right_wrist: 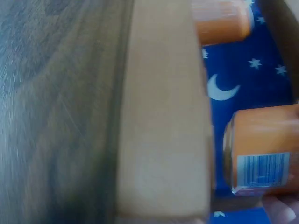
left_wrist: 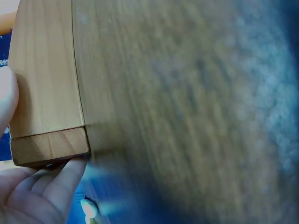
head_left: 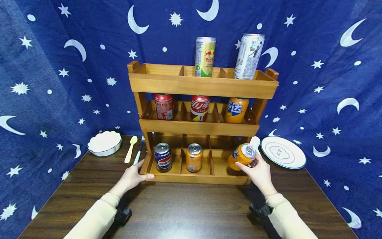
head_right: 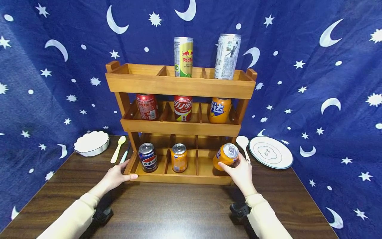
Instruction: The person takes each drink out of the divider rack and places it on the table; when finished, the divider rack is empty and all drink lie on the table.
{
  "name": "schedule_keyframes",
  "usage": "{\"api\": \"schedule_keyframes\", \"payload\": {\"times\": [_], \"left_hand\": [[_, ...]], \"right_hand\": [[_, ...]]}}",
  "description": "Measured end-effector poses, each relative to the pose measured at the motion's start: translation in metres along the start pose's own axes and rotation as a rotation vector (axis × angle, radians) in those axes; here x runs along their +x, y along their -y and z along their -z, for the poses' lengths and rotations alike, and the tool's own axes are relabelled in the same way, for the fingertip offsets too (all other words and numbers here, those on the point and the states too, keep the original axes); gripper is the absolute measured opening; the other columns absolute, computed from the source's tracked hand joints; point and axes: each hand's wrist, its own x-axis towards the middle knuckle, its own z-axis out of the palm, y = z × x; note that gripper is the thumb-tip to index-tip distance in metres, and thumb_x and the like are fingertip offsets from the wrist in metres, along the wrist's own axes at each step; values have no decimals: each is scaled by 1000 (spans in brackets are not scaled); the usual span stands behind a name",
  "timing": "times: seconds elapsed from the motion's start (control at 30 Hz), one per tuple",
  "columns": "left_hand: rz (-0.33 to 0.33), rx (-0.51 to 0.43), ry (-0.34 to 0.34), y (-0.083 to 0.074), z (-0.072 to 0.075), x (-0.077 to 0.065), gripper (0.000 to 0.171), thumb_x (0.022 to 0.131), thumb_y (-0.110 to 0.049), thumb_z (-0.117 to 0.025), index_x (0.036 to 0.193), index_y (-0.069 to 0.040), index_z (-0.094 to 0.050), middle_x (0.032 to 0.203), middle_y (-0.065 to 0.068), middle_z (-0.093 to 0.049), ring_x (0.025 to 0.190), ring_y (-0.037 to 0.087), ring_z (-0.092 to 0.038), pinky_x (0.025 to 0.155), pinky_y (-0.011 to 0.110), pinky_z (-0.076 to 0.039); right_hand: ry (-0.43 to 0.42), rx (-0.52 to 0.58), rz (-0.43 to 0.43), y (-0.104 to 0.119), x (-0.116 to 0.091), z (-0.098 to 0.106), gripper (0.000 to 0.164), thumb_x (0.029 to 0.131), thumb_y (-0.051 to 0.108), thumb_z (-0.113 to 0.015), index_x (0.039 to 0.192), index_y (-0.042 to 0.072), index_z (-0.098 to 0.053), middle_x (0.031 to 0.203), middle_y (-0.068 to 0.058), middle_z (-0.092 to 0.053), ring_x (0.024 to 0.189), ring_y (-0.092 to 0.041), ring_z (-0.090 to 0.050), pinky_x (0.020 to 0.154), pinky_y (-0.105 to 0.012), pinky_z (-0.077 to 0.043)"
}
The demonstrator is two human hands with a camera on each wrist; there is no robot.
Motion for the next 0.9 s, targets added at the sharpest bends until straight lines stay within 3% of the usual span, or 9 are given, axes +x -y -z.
{"api": "schedule_keyframes", "payload": {"times": [0.1, 0.3, 0.37, 0.47, 0.57, 0.63, 0.73, 0.8, 0.9], "left_hand": [[-7, 2, 0, -2, -1, 1, 94, 63, -53, -69, 133, -3, -35, 118, 26, -52, 106, 40, -51, 86, 50, -40], [-11, -7, 5, -2, -1, 0, 93, 64, -51, -70, 133, 0, -34, 118, 27, -52, 107, 41, -50, 87, 50, -39], [-12, -1, 5, 0, 0, 0, 93, 64, -51, -70, 133, 1, -34, 118, 27, -51, 108, 41, -49, 87, 51, -39], [-9, 6, 2, 2, 1, -1, 94, 64, -51, -70, 133, 1, -34, 119, 28, -51, 108, 42, -48, 87, 51, -38], [-16, 16, 5, 4, 3, -1, 95, 64, -53, -69, 133, 2, -33, 119, 28, -50, 107, 42, -49, 86, 51, -39], [-13, 11, 14, 3, 4, 0, 97, 63, -54, -69, 133, 2, -33, 120, 28, -50, 108, 42, -49, 86, 51, -39], [-8, 5, 27, 2, 4, 0, 97, 63, -55, -68, 134, 2, -32, 122, 29, -48, 110, 42, -47, 87, 52, -38], [-6, -1, 32, 2, 3, 1, 96, 64, -54, -68, 134, 1, -32, 123, 28, -47, 112, 42, -46, 89, 52, -37], [-15, 1, 30, 1, 1, 1, 94, 65, -52, -69, 133, 1, -33, 123, 28, -47, 111, 42, -46, 88, 52, -37]], "right_hand": [[3, 15, 13, -1, -1, 19, 54, 62, 33, -78, 106, 12, -56, 94, -11, -66, 75, -2, -60, 62, -11, -46], [54, 158, 66, -29, 0, 50, 51, 66, 27, -76, 108, 8, -55, 97, -11, -64, 80, -6, -61, 63, -12, -46], [62, 78, 57, -28, -2, 61, 51, 66, 33, -75, 106, 8, -56, 95, -11, -65, 78, -4, -60, 62, -11, -45], [69, 58, 22, -42, -3, 67, 48, 65, 32, -76, 102, 8, -57, 92, -11, -66, 74, -5, -61, 59, -11, -44], [86, -84, -46, -40, -7, 72, 50, 64, 37, -76, 99, 7, -57, 91, -13, -66, 73, -5, -61, 59, -12, -44], [94, -169, -77, -40, -10, 72, 53, 63, 42, -75, 98, 8, -56, 92, -15, -66, 72, 0, -59, 60, -13, -44], [88, -200, -88, -49, -13, 68, 53, 62, 42, -76, 98, 8, -57, 93, -14, -66, 71, 9, -53, 60, -12, -43], [82, -203, -89, -55, -14, 66, 52, 62, 42, -76, 97, 8, -58, 93, -14, -67, 73, 4, -56, 61, -12, -43], [92, -209, -94, -64, -15, 63, 52, 63, 41, -76, 97, 7, -58, 94, -15, -66, 79, -15, -63, 61, -14, -44]]}}
